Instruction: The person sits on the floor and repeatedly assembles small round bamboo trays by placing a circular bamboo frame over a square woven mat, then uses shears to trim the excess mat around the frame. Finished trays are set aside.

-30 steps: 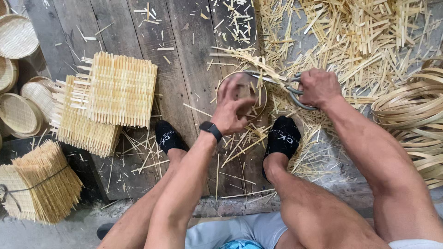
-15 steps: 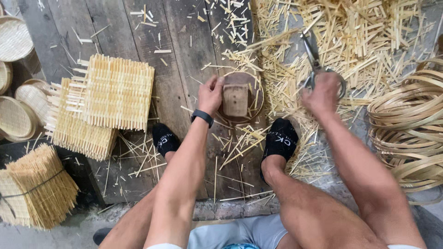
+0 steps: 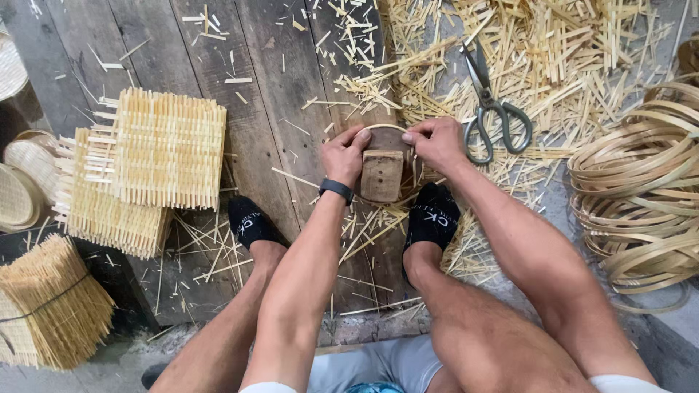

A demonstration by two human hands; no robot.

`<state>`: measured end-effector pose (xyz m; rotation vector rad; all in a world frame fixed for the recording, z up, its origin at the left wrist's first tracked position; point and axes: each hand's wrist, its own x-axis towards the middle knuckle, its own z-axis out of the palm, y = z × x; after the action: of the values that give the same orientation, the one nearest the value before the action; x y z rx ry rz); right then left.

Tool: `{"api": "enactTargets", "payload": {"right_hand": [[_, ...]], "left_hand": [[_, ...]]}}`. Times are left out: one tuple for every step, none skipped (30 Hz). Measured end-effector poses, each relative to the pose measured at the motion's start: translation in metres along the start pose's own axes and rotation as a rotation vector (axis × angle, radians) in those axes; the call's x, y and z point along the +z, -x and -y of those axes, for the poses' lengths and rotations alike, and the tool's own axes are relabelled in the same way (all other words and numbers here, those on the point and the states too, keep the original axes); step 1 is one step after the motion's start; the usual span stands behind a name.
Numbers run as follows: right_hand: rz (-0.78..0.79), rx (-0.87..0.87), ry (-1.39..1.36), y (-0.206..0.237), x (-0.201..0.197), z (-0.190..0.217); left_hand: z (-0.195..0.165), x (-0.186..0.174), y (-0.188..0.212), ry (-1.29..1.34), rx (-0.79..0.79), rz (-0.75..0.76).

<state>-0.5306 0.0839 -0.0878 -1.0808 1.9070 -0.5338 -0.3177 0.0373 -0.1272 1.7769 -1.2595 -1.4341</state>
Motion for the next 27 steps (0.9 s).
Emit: {"api": "enactTargets", "payload": {"right_hand": [[-0.043, -0.063, 0.008, 0.002, 0.000, -0.001], [0.019, 0.089, -0.055, 0.005, -0.001, -0.002], [0.084, 0.245, -0.117, 0.008, -0.004, -0.005], [0.150, 0.398, -0.179, 0.012, -0.005, -0.007], [0.264, 0.444, -0.384, 0.017, -0.006, -0.010], [0.382, 0.485, -0.588, 0.024, -0.007, -0.013], [0.498, 0.524, -0.795, 0.030, -0.007, -0.017], [0.463, 0.495, -0.821, 0.035, -0.004, -0.020], [0.429, 0.466, -0.846, 0.039, 0.000, -0.023], [0.395, 0.440, -0.871, 0.042, 0.005, -0.025], [0.352, 0.475, -0.844, 0.043, 0.011, -0.027], [0.304, 0.508, -0.820, 0.043, 0.018, -0.028], [0.258, 0.548, -0.795, 0.044, 0.024, -0.030], [0.252, 0.535, -0.727, 0.045, 0.028, -0.030], [0.242, 0.516, -0.658, 0.045, 0.032, -0.030], [0.231, 0.498, -0.589, 0.045, 0.035, -0.029], [0.220, 0.480, -0.557, 0.046, 0.036, -0.028], [0.207, 0.466, -0.528, 0.047, 0.037, -0.027], [0.193, 0.450, -0.500, 0.049, 0.036, -0.025], [0.172, 0.449, -0.519, 0.052, 0.035, -0.023], [0.146, 0.438, -0.540, 0.055, 0.034, -0.021], [0.121, 0.426, -0.562, 0.059, 0.032, -0.019], [0.174, 0.435, -0.662, 0.062, 0.032, -0.018], [0.229, 0.446, -0.761, 0.066, 0.032, -0.018], [0.286, 0.460, -0.861, 0.069, 0.033, -0.018], [0.289, 0.449, -0.830, 0.072, 0.036, -0.019], [0.295, 0.442, -0.798, 0.074, 0.040, -0.021]], "left_hand": [[0.002, -0.001, -0.001, -0.045, -0.009, -0.018], [0.004, -0.004, -0.004, -0.090, -0.016, -0.038], [0.007, -0.008, -0.005, -0.138, -0.027, -0.058], [0.010, -0.015, -0.007, -0.116, -0.065, -0.051], [0.014, -0.022, -0.008, -0.090, -0.100, -0.043], [0.017, -0.028, -0.007, -0.064, -0.136, -0.035], [0.021, -0.032, -0.004, 0.152, -0.252, -0.028], [0.027, -0.037, 0.003, 0.368, -0.370, -0.021], [0.033, -0.042, 0.012, 0.586, -0.487, -0.015], [0.039, -0.048, 0.023, 0.668, -0.567, 0.106], [0.045, -0.054, 0.033, 0.751, -0.642, 0.227], [0.049, -0.057, 0.043, 0.702, -0.638, 0.248], [0.055, -0.060, 0.055, 0.652, -0.641, 0.267], [0.060, -0.060, 0.063, 0.606, -0.643, 0.282], [0.063, -0.059, 0.067, 0.573, -0.606, 0.251], [0.067, -0.055, 0.070, 0.540, -0.571, 0.222], [0.069, -0.052, 0.072, 0.506, -0.541, 0.192], [0.071, -0.049, 0.073, 0.462, -0.545, 0.162], [0.071, -0.047, 0.072, 0.417, -0.548, 0.133], [0.072, -0.045, 0.073, 0.376, -0.546, 0.102], [0.070, -0.044, 0.074, 0.399, -0.534, 0.097], [0.070, -0.044, 0.077, 0.420, -0.522, 0.091], [0.070, -0.045, 0.080, 0.441, -0.512, 0.082], [0.072, -0.045, 0.085, 0.578, -0.540, 0.089], [0.073, -0.046, 0.091, 0.713, -0.570, 0.096], [0.073, -0.044, 0.096, 0.851, -0.602, 0.100], [0.075, -0.041, 0.101, 0.876, -0.596, 0.096]]}}
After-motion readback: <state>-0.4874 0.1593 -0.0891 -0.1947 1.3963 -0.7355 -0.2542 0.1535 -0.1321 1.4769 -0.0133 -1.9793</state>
